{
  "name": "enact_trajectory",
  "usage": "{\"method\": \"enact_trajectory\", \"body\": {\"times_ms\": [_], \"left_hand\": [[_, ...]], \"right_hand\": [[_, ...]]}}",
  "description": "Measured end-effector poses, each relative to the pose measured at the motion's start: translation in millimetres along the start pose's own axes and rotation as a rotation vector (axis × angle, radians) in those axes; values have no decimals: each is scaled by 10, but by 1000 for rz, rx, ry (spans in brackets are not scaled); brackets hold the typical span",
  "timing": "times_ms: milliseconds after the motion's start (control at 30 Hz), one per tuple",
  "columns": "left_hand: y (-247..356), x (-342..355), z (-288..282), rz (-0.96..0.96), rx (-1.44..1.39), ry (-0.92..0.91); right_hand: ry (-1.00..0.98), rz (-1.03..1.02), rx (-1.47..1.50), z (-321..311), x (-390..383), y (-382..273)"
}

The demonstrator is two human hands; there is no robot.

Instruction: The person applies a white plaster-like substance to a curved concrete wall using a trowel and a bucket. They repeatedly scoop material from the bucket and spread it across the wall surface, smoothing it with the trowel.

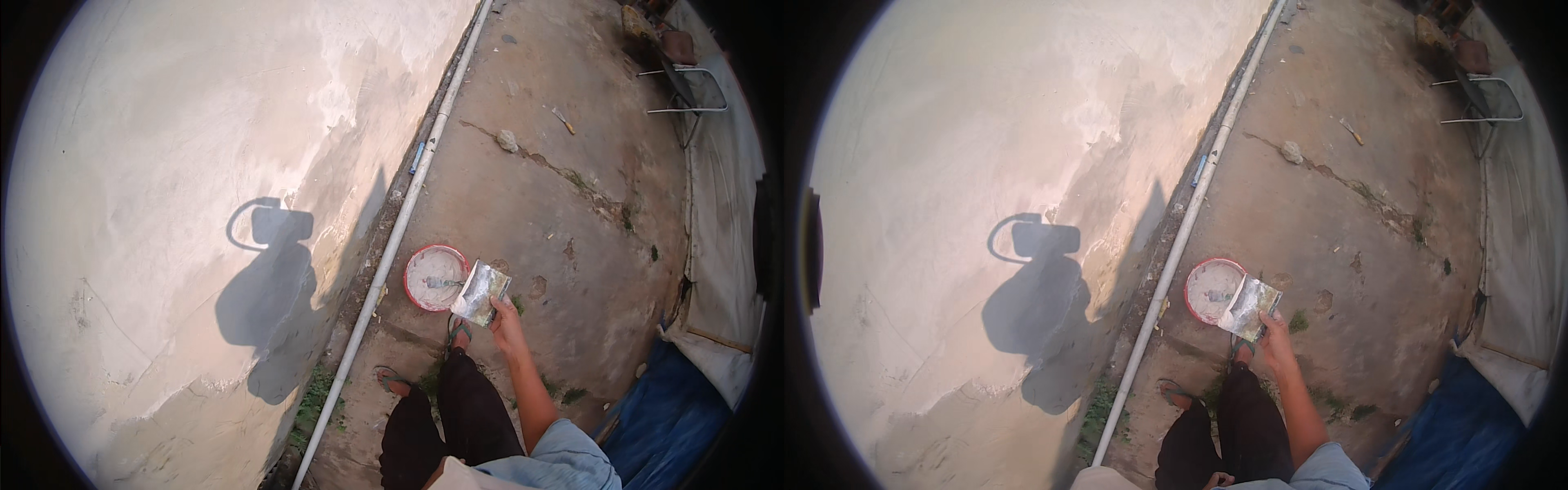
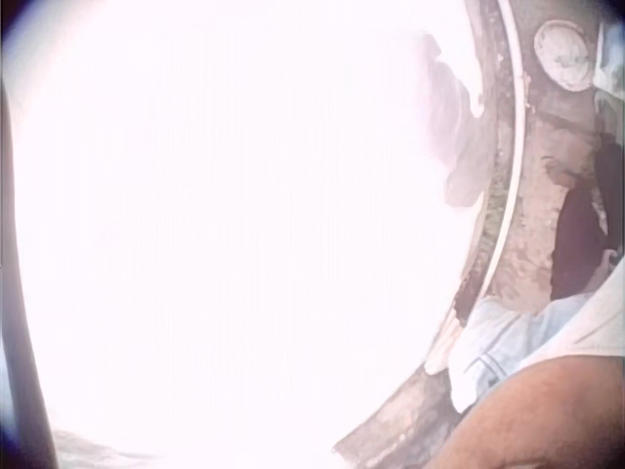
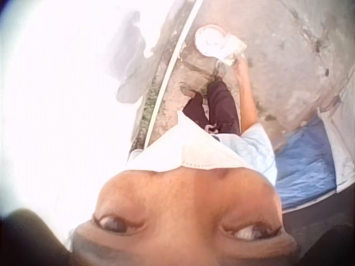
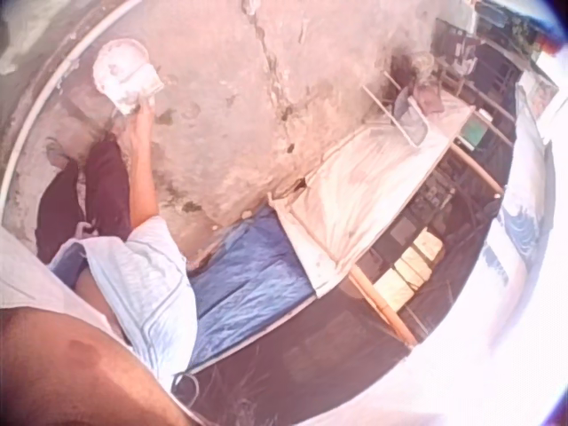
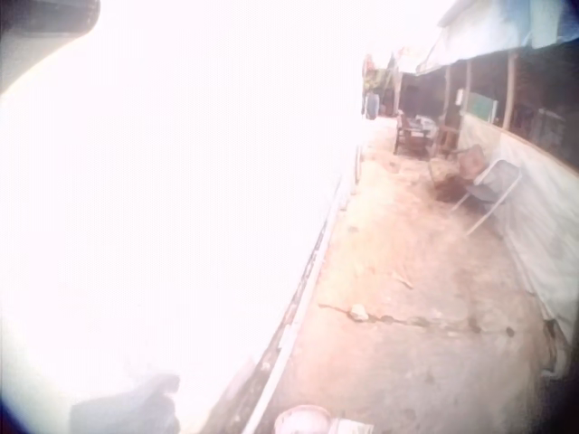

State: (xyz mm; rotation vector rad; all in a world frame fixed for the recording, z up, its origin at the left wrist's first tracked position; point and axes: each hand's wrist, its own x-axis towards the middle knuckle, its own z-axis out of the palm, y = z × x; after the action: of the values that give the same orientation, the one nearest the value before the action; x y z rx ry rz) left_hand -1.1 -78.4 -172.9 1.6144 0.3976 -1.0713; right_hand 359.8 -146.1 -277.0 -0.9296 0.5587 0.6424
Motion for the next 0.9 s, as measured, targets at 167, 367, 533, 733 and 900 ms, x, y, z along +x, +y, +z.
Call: {"method": "enact_trajectory", "body": {"times_ms": [167,367,533,733,900], "left_hand": [[-202,-69,7,56,-56,-11],[-499,-215,-38,54,-153,-71],[-918,-529,112,11,-519,-328],[-1133,-42,-440,37,-94,-413],[-1417,1056,-1603,62,222,436]], "right_hand": [[39,-60,71,147,-509,194],[27,-124,140,214,-764,435],[-73,-162,72,308,-506,453],[-264,-165,175,578,246,768],[-461,-60,374,628,1117,1442]]}}
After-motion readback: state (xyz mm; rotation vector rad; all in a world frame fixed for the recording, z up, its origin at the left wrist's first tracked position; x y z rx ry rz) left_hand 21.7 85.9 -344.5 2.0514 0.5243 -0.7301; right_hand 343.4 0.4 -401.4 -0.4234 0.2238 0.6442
